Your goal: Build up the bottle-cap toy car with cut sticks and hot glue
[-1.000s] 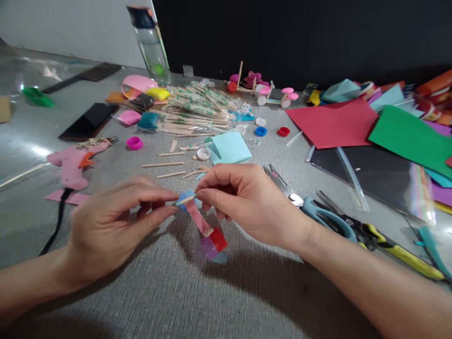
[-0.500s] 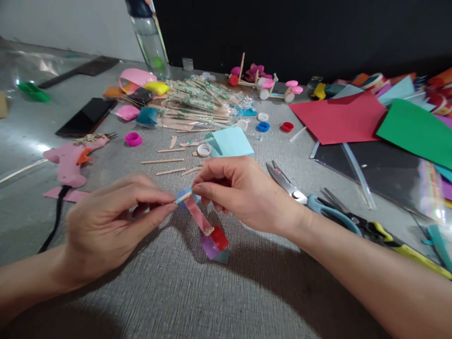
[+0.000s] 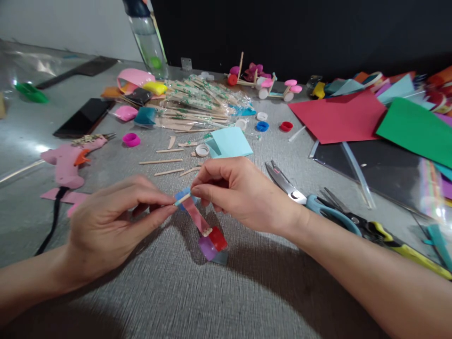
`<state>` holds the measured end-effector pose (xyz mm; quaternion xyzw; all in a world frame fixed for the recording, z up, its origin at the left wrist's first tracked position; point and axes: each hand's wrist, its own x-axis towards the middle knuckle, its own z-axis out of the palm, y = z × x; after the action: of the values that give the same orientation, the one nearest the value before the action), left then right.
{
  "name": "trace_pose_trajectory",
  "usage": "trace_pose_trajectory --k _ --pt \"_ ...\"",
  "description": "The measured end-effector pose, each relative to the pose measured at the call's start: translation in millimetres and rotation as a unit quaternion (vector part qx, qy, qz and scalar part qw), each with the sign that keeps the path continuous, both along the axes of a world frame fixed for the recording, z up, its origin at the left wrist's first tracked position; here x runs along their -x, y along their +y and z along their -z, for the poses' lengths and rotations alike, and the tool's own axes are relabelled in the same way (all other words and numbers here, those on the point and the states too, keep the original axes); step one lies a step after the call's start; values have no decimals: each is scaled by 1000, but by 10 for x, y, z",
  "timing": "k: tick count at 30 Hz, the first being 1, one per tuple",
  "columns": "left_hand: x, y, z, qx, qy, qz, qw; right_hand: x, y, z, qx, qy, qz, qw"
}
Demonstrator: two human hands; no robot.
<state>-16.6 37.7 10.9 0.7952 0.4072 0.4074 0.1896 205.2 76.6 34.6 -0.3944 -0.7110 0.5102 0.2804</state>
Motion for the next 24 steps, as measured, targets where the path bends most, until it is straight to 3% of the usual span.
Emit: trace_pose_trajectory --k 9,24 --pt "5 27 29 56 -28 4 998 -5 7 2 16 -14 -4 1000" --pt "9 13 28 55 -22 16 998 1 22 7 7 -9 -14 1000"
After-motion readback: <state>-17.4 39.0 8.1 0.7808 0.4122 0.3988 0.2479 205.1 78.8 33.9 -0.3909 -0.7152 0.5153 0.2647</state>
